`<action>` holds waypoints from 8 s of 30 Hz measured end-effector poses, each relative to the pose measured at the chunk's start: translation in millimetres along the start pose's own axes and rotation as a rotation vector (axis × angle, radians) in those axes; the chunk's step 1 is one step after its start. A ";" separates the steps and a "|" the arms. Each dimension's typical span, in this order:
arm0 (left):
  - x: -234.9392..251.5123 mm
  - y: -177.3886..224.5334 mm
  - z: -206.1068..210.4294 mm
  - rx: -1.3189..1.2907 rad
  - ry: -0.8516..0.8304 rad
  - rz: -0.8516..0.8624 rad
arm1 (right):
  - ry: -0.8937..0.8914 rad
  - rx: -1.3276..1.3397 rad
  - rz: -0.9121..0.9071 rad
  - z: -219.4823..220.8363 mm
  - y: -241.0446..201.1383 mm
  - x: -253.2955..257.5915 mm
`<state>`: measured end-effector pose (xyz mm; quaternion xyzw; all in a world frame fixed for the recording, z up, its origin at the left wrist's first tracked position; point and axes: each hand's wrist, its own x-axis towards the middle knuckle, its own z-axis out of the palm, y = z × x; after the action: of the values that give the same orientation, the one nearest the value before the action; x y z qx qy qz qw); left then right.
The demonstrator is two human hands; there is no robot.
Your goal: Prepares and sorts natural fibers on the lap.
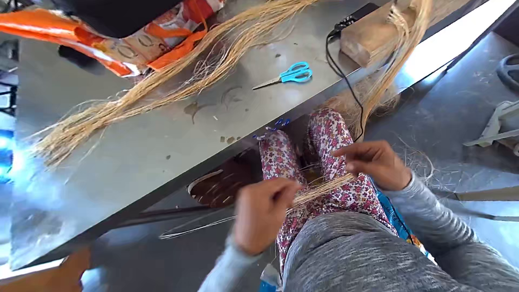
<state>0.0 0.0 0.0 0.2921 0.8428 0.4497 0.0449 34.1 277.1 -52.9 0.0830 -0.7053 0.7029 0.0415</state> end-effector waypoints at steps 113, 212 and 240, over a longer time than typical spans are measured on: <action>29.7 -40.2 103.1 -0.383 0.253 0.005 | 0.007 0.354 0.389 29.9 41.7 2.7; 21.1 -77.3 49.9 -1.358 -0.248 -0.474 | 0.072 -0.185 -0.158 29.9 56.6 6.2; 25.6 -84.8 41.5 -1.294 -0.194 -0.447 | -0.243 -0.301 0.075 -41.3 44.9 -5.0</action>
<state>-45.4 8.0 -86.3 0.0647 0.4372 0.8140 0.3768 28.7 318.5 -97.6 0.1338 -0.8048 0.5753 -0.0581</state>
